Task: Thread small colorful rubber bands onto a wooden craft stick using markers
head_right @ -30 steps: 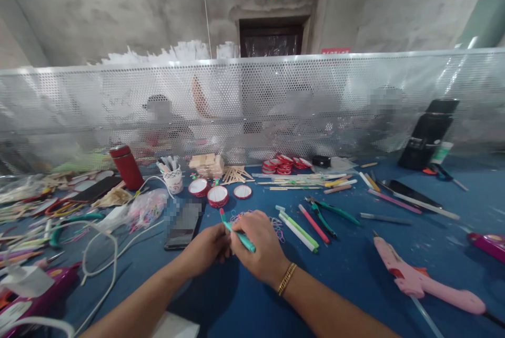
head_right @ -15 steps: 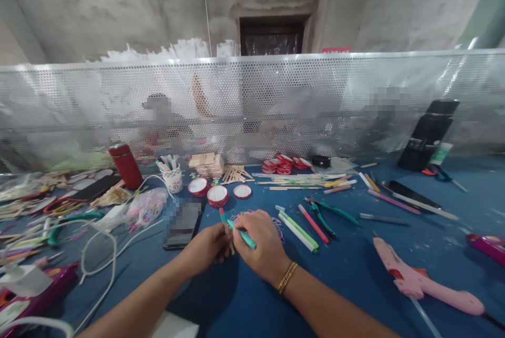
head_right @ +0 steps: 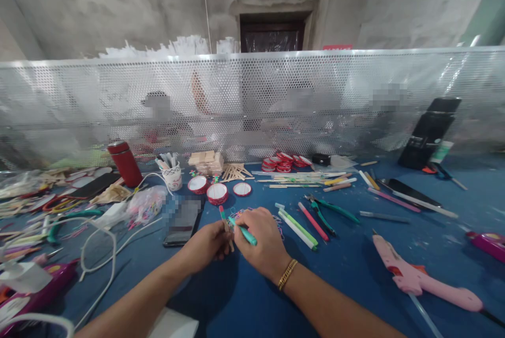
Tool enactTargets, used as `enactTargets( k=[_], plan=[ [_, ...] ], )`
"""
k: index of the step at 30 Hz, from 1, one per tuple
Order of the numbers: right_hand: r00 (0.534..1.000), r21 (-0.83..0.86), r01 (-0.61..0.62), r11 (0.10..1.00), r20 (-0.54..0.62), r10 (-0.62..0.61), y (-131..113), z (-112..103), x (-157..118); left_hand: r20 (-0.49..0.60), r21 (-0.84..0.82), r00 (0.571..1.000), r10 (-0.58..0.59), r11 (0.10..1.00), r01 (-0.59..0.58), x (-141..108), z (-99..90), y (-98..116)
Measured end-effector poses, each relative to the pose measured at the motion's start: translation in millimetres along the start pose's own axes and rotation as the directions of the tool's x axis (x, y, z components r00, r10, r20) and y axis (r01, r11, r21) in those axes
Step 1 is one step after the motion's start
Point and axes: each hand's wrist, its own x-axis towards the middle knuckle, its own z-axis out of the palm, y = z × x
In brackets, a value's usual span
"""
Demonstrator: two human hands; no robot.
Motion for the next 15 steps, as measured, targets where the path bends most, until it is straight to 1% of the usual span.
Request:
enactTargets(
  k=[3,6,10,15],
  plan=[
    [1.0,0.004,0.002,1.0,-0.01,-0.002,-0.2,-0.9,-0.2,0.008,-0.015,1.0,-0.001,1.0,0.001,0.9,0.8,-0.2],
    [1.0,0.025,0.025,0.999,0.002,-0.025,-2.0,-1.4,-0.4,-0.009,-0.034,1.0,0.013,0.999,-0.013,2.5,2.1,-1.2],
    [0.999,0.026,0.026,0.999,0.022,-0.027,-3.8,-1.6,-0.7,-0.009,-0.054,1.0,0.015,0.998,-0.016,3.7,2.7,-1.4],
    [0.999,0.036,0.037,0.999,0.007,-0.037,-4.2,-1.8,-0.8,-0.006,-0.047,1.0,0.005,0.999,-0.005,4.6,3.2,-3.9]
  ],
)
